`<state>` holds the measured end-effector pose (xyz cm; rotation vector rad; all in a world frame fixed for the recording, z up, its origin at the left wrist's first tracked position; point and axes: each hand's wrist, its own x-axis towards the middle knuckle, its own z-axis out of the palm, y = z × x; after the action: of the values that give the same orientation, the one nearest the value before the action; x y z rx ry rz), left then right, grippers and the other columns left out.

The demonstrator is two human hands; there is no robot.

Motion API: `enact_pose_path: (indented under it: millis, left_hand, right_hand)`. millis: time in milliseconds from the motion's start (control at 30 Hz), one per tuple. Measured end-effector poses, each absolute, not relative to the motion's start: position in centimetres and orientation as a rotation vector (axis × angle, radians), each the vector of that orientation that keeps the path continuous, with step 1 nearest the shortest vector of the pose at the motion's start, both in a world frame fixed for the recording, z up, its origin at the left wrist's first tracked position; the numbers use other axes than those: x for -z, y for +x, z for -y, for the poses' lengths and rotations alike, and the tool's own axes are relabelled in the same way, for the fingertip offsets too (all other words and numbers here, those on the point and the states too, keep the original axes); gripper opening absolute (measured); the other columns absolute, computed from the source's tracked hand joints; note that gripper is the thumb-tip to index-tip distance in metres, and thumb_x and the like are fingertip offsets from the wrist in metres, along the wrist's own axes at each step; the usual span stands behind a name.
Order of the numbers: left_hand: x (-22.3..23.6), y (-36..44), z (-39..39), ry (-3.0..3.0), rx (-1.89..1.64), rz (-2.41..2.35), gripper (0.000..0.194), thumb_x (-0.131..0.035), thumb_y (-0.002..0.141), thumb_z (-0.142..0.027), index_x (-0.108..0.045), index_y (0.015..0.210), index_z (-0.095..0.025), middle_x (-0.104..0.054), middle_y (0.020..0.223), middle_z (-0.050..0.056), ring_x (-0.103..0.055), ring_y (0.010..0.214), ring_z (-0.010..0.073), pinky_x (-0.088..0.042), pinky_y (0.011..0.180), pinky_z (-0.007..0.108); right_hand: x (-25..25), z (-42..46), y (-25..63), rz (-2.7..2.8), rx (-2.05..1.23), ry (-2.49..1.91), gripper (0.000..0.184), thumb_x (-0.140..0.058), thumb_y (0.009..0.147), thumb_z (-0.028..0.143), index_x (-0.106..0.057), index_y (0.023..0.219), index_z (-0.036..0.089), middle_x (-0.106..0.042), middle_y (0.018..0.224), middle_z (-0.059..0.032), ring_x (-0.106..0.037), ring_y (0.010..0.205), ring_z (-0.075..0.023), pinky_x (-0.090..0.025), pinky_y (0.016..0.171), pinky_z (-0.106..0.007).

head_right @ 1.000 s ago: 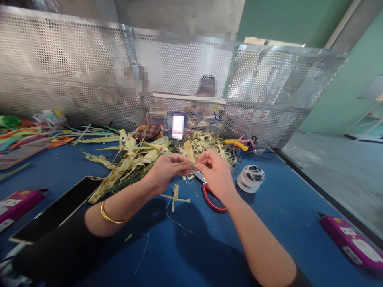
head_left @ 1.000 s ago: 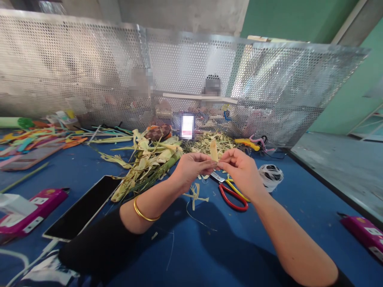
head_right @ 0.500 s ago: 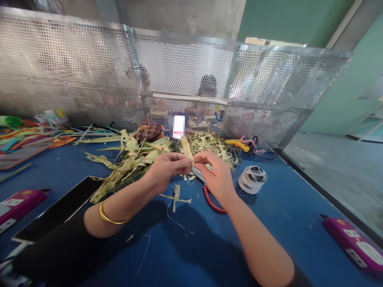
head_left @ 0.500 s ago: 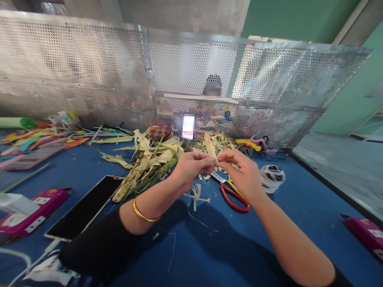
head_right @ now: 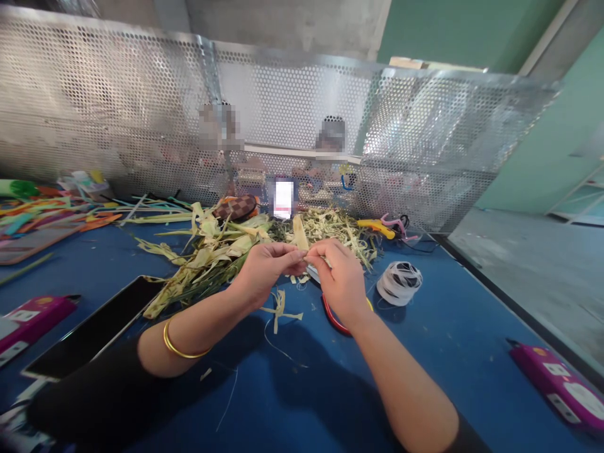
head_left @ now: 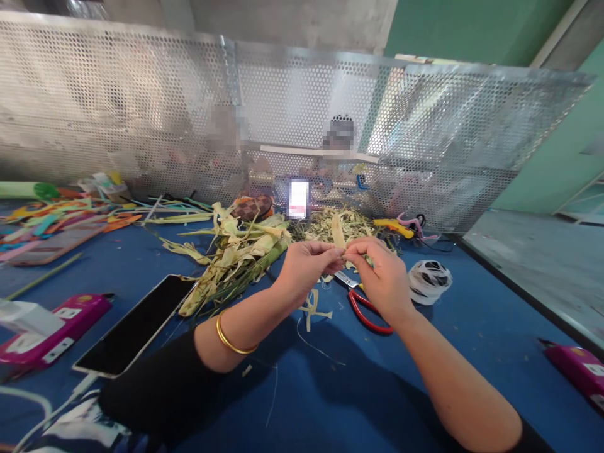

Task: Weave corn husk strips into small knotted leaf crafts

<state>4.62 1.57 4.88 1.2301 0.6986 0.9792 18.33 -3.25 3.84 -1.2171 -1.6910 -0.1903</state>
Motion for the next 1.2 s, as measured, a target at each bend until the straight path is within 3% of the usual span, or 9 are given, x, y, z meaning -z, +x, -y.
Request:
enact_pose_path:
  millis: [167, 633, 900, 1200]
  left_hand:
    - [-4.6, 4.8, -1.3, 1.344, -1.037, -0.689, 0.012, -0.064, 0.072, -0.021, -0.069, 0.064, -0.014, -0.068, 0.063, 0.004, -0.062, 0.06, 0.0115, -0.05, 0.066, 0.026]
    - [-5.0, 4.5, -1.5, 1.191, -0.9, -0.663, 0.013, -0.067, 0.071, -0.023, -0.067, 0.062, -0.014, -0.066, 0.062, 0.004, -0.059, 0.058, 0.0098, -0.049, 0.069, 0.029]
    - [-5.5, 4.1, -1.4, 1.081, -0.821, -0.634, 0.012, -0.063, 0.072, -0.018, -0.064, 0.061, -0.013, -0.06, 0.058, 0.002, -0.055, 0.055, 0.0088, -0.046, 0.063, 0.025]
    - [-5.7, 3.6, -1.9, 1.179, -0.811, -0.659, 0.011, -0.071, 0.064, -0.021, -0.063, 0.061, -0.015, -0.062, 0.06, 0.003, -0.059, 0.061, 0.0118, -0.046, 0.058, 0.024]
  right_hand:
    - [-4.3, 3.5, 18.3, 1.599, 0.087, -1.377, 0.011, -0.055, 0.083, 0.022, -0.056, 0.072, 0.021, -0.063, 0.07, 0.0003, -0.057, 0.065, -0.0146, -0.043, 0.062, -0.026]
    - [-4.5, 3.4, 18.3, 1.565, -0.06, -1.252, 0.01, -0.055, 0.082, 0.019, -0.059, 0.073, 0.02, -0.062, 0.069, 0.0012, -0.056, 0.063, -0.0132, -0.044, 0.061, -0.026]
    - [-4.0, 3.6, 18.6, 1.681, 0.183, -1.161, 0.008, -0.056, 0.084, 0.023, -0.064, 0.085, 0.024, -0.067, 0.08, -0.0009, -0.061, 0.076, -0.0164, -0.047, 0.07, -0.03]
    - [-4.2, 3.7, 18.7, 1.736, 0.222, -1.079, 0.008, -0.058, 0.083, 0.02, -0.064, 0.079, 0.024, -0.063, 0.078, -0.0023, -0.06, 0.075, -0.017, -0.048, 0.069, -0.032]
